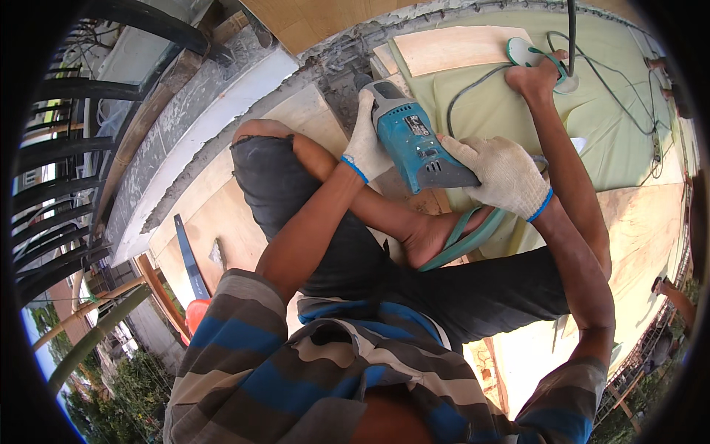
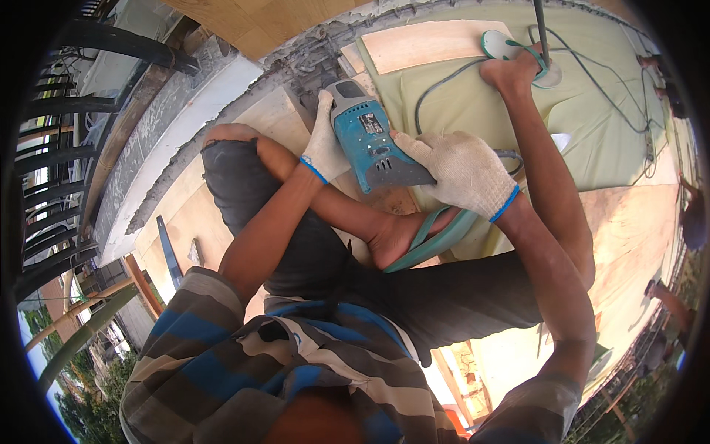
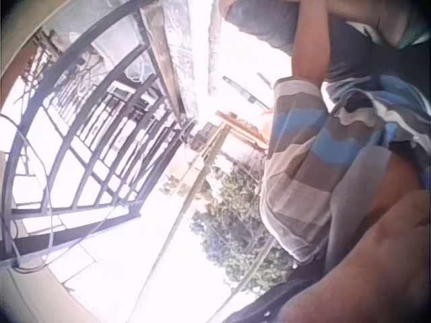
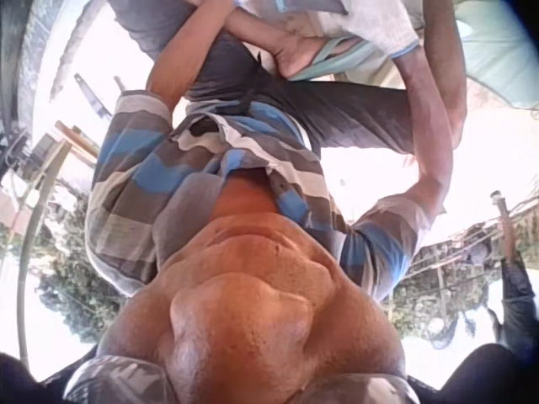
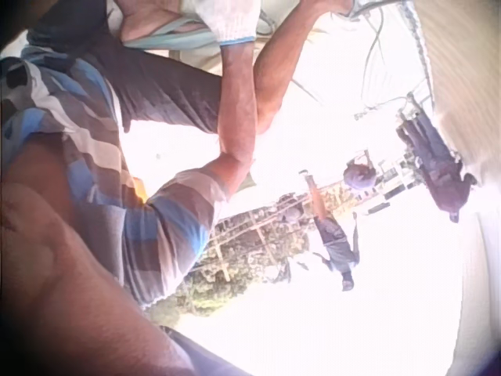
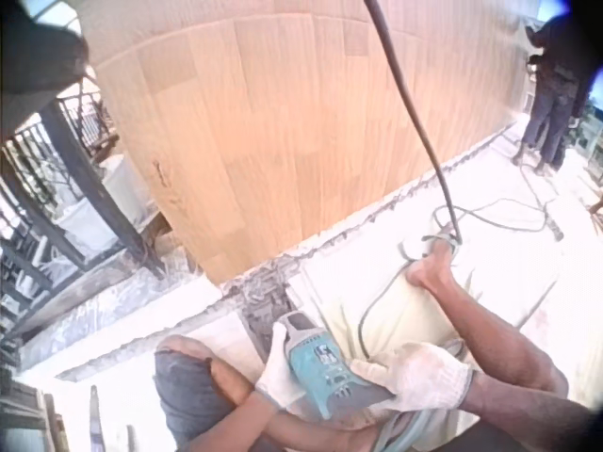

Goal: The person sits on the floor and uses a handheld electric grinder to smooth a concrete edge along a tiled floor. The tool is guided along the joint between the concrete and tile, producing dust as the surface is ground down.

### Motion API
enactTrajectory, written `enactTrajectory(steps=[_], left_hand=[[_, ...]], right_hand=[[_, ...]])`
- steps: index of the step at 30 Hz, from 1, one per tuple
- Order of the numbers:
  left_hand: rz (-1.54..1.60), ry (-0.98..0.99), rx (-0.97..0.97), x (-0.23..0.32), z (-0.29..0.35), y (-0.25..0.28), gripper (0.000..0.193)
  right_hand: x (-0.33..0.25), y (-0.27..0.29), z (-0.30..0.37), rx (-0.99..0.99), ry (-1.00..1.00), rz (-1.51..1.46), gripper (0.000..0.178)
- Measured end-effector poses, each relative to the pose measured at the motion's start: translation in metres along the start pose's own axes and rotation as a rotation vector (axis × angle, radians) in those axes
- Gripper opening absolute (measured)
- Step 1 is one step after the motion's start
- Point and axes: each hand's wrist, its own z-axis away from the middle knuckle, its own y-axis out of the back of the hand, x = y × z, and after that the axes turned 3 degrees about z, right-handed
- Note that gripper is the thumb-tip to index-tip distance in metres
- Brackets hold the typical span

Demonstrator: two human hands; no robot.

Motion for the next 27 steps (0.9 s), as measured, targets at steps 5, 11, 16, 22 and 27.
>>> enactTrajectory(steps=[5,11,16,22,27], left_hand=[[-0.052,-0.032,0.03,0.004,-0.007,0.002,0.104],[0.029,-0.035,0.042,0.002,-0.014,0.003,0.102],[0.091,-0.083,0.004,0.002,-0.012,-0.005,0.106],[0.074,-0.134,-0.033,0.015,-0.02,-0.003,0.113],[0.068,-0.131,-0.059,0.025,-0.023,0.003,0.113]], right_hand=[[0.007,-0.012,0.0,-0.003,-0.036,0.014,0.091],[0.015,-0.001,-0.014,-0.036,-0.006,0.016,0.083],[0.021,0.01,-0.026,-0.067,0.019,-0.002,0.075],[0.021,0.021,-0.045,-0.016,-0.002,0.042,0.068],[0.015,0.03,-0.055,-0.039,0.006,0.069,0.062]])
